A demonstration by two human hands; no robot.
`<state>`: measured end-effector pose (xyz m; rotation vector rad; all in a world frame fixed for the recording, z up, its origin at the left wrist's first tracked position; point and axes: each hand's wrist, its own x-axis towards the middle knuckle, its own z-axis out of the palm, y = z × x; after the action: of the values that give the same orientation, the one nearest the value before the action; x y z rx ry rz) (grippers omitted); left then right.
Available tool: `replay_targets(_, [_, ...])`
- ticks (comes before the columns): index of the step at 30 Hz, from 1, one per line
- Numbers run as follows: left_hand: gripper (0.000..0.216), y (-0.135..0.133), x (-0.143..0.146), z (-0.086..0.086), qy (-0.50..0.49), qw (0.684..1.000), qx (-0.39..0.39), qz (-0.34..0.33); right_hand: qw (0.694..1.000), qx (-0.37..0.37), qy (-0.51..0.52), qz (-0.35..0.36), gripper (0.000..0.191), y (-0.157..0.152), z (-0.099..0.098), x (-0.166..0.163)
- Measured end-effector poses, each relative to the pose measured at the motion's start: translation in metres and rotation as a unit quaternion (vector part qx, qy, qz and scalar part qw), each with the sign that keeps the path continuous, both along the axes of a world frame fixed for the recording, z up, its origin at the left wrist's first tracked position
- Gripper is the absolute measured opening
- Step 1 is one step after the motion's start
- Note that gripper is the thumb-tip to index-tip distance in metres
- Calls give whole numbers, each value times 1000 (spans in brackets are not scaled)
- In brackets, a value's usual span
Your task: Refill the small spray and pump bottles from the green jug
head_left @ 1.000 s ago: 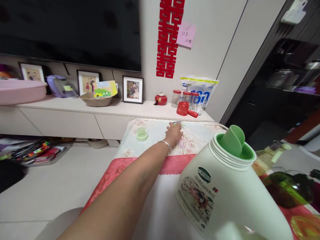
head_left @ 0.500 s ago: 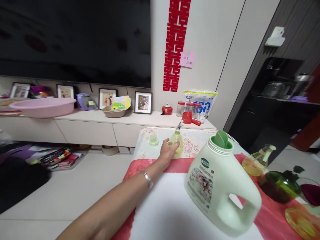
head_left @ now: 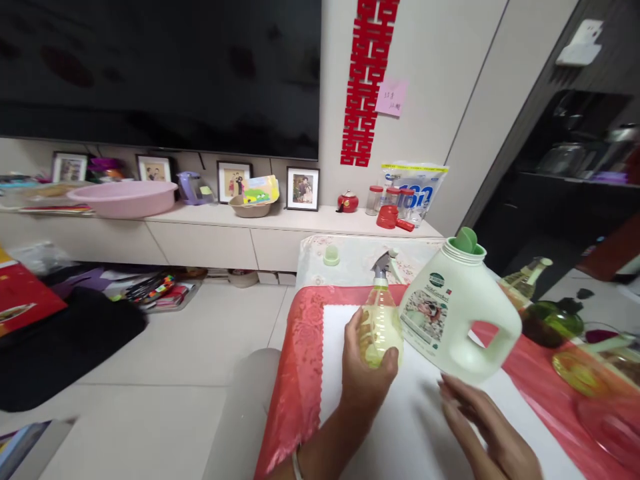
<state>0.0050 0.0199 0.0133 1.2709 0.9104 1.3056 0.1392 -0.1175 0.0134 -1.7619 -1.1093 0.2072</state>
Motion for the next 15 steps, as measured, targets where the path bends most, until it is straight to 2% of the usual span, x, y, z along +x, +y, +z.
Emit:
replay_targets(2, [80,-3,-2,-7,30,995,95,-5,996,9,72,50,63,31,16,-11])
replay_targets(5, [85,-5,-2,-11,59,965,255,17,978,53,171,107,81,73,39,-23])
replay_targets(6, [85,-5,-2,-12,64,952,297,25,973,60,180,129,81,84,46,-26])
replay_targets(8, [87,-5,0,-13,78,936,343,31,971,69,175,149,67,97,55,-31])
replay_targets(11, [92,-6,2,-14,89,944,317,18,972,68,161,158,51,102,58,-38])
replay_targets(15, [99,-3,2,-15,76,978,191,-44,969,65,165,173,52,99,49,-40])
